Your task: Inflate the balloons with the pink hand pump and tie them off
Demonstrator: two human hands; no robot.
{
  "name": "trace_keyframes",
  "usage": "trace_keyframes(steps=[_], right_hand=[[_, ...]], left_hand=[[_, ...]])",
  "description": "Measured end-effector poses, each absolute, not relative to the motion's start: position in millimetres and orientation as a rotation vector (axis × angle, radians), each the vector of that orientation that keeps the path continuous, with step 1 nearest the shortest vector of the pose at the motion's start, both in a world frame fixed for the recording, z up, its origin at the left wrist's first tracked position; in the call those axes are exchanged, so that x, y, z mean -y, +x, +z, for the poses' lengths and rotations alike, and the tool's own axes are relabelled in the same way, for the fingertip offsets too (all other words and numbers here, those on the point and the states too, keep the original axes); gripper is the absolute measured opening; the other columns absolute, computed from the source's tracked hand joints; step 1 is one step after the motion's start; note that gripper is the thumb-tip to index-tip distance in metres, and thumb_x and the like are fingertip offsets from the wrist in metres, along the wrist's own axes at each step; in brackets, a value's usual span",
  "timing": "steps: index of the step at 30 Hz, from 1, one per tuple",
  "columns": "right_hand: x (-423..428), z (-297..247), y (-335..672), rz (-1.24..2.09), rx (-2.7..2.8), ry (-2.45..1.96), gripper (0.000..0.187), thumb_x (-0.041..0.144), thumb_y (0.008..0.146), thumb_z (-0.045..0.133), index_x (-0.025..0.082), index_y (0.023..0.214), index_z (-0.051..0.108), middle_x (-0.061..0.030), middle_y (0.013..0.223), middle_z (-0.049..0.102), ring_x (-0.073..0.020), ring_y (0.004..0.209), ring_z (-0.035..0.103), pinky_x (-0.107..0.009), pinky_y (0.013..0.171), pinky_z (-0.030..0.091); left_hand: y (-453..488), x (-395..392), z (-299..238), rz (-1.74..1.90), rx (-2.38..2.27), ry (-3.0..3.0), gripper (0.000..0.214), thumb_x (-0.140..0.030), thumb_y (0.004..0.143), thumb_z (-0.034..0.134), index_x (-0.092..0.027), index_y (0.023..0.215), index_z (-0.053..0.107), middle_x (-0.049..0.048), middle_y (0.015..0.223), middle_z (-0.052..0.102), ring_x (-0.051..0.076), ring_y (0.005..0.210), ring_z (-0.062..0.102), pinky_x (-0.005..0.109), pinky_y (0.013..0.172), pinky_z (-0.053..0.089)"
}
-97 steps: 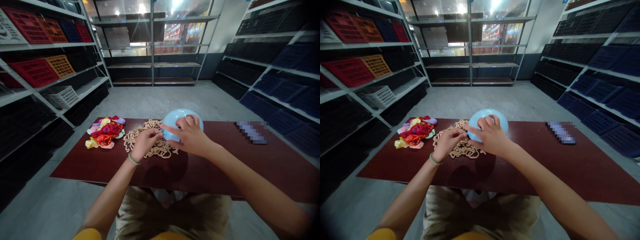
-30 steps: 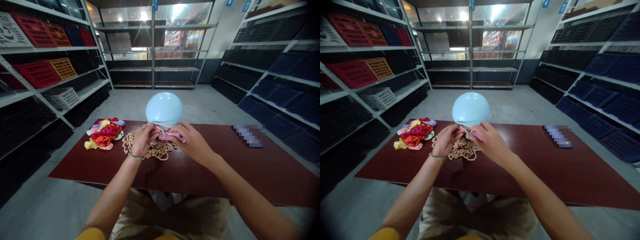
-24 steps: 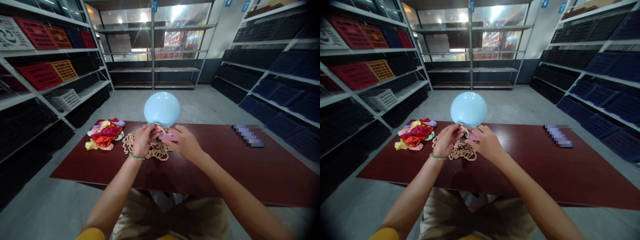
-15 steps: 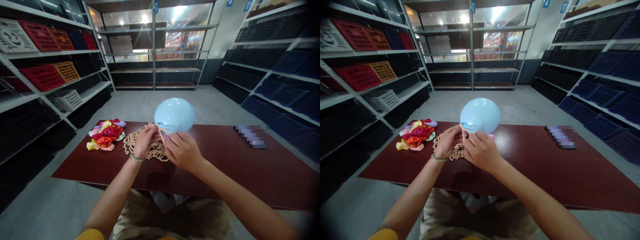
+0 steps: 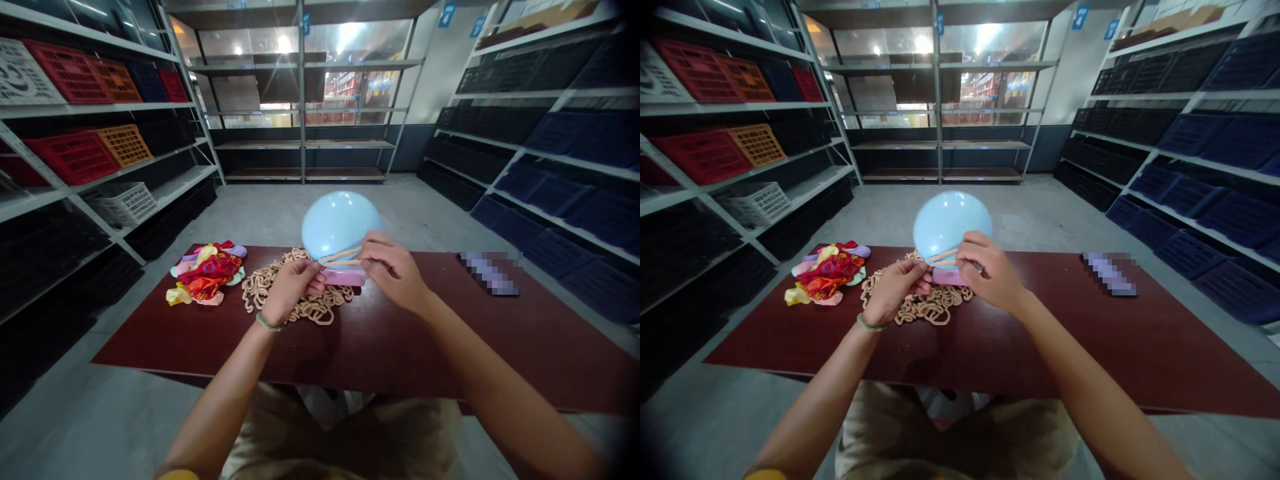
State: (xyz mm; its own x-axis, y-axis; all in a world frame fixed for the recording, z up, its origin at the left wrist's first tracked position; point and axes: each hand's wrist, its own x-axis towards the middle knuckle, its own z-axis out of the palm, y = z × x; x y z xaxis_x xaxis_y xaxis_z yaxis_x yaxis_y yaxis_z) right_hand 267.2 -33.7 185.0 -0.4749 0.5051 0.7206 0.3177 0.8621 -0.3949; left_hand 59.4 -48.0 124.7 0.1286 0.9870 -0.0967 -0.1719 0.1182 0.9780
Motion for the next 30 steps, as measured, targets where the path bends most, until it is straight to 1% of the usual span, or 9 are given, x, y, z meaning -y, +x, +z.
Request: trace_keyframes(steps=[5, 10, 12, 14, 16, 19, 23, 26, 30], right_hand=[[39, 189, 271, 0.172, 2.118, -0.623, 0.023, 0.018, 0.085, 0.046, 0.024, 0.063, 0.048, -0.0006, 0.068, 0.046, -0.0184, 0.069, 0.048, -0.037, 0.066, 0.044], [62, 203, 257, -0.5, 2.371, -0.386, 0.016, 0.02, 0.081, 0.053, 0.027, 0.067, 0.055, -0.001, 0.066, 0.049, -0.0206, 0.071, 0.043, -0.045, 0.088, 0.048], [70, 207, 248, -0.599, 2.423, -0.283, 0.015, 0.021, 0.082, 0.052, 0.027, 0.069, 0.057, -0.0012, 0.067, 0.05, -0.0208, 0.072, 0.043, -0.045, 0.094, 0.047], [72, 210, 240, -0.509, 2.402, -0.263, 0.017, 0.018, 0.082, 0.05, 0.026, 0.068, 0.055, -0.001, 0.066, 0.048, -0.02, 0.071, 0.042, -0.044, 0.092, 0.049], [70, 212, 236, -0.279, 2.313, -0.301, 0.018, 0.014, 0.082, 0.047, 0.024, 0.067, 0.052, -0.0009, 0.067, 0.047, -0.0185, 0.069, 0.042, -0.041, 0.08, 0.05], [60, 210, 240, 0.154, 2.105, -0.426, 0.021, 0.011, 0.084, 0.044, 0.022, 0.067, 0.049, -0.0005, 0.069, 0.046, -0.0165, 0.068, 0.045, -0.034, 0.065, 0.044], [46, 198, 251, 0.573, 1.84, -0.477, 0.026, 0.013, 0.087, 0.045, 0.021, 0.063, 0.049, 0.0006, 0.07, 0.046, -0.0157, 0.071, 0.048, -0.033, 0.067, 0.042], [41, 193, 257, 0.684, 1.732, -0.45, 0.03, 0.012, 0.086, 0.045, 0.021, 0.058, 0.048, 0.001, 0.068, 0.046, -0.0157, 0.071, 0.049, -0.034, 0.07, 0.042], [46, 206, 257, 0.468, 1.97, -0.502, 0.024, 0.012, 0.085, 0.049, 0.021, 0.063, 0.052, 0.0012, 0.067, 0.046, -0.0156, 0.07, 0.048, -0.032, 0.065, 0.039]], left_hand=[[53, 49, 137, 1.261, -1.054, 1.086, 0.022, -0.036, 0.082, 0.067, -0.016, 0.079, 0.06, 0.0005, 0.069, 0.066, 0.009, 0.052, 0.061, 0.024, 0.057, 0.053], [49, 50, 154, 1.282, -1.22, 1.275, 0.022, -0.036, 0.083, 0.065, -0.017, 0.075, 0.059, -0.0006, 0.063, 0.062, 0.01, 0.049, 0.058, 0.023, 0.051, 0.045], [50, 51, 159, 1.274, -1.327, 1.419, 0.024, -0.038, 0.085, 0.062, -0.017, 0.073, 0.059, -0.0009, 0.061, 0.062, 0.01, 0.051, 0.057, 0.023, 0.052, 0.043], [52, 55, 163, 1.282, -1.407, 1.585, 0.026, -0.039, 0.086, 0.06, -0.017, 0.072, 0.059, -0.001, 0.06, 0.061, 0.011, 0.054, 0.056, 0.023, 0.055, 0.042], [55, 59, 163, 1.295, -1.415, 1.696, 0.027, -0.041, 0.088, 0.059, -0.017, 0.075, 0.061, -0.0009, 0.061, 0.063, 0.012, 0.057, 0.057, 0.024, 0.058, 0.043], [57, 62, 157, 1.363, -1.318, 1.701, 0.024, -0.041, 0.089, 0.058, -0.018, 0.086, 0.063, 0.0001, 0.066, 0.066, 0.013, 0.06, 0.06, 0.024, 0.06, 0.045], [55, 64, 151, 1.382, -1.114, 1.683, 0.021, -0.039, 0.089, 0.06, -0.018, 0.092, 0.062, 0.0023, 0.076, 0.068, 0.014, 0.067, 0.064, 0.025, 0.063, 0.049], [49, 66, 158, 1.264, -1.107, 1.844, 0.017, -0.035, 0.092, 0.057, -0.019, 0.091, 0.063, 0.0014, 0.074, 0.067, 0.013, 0.066, 0.062, 0.024, 0.062, 0.047], [46, 72, 175, 1.103, -1.318, 2.136, 0.016, -0.028, 0.092, 0.056, -0.018, 0.086, 0.066, 0.0008, 0.072, 0.067, 0.012, 0.061, 0.056, 0.024, 0.059, 0.04]])
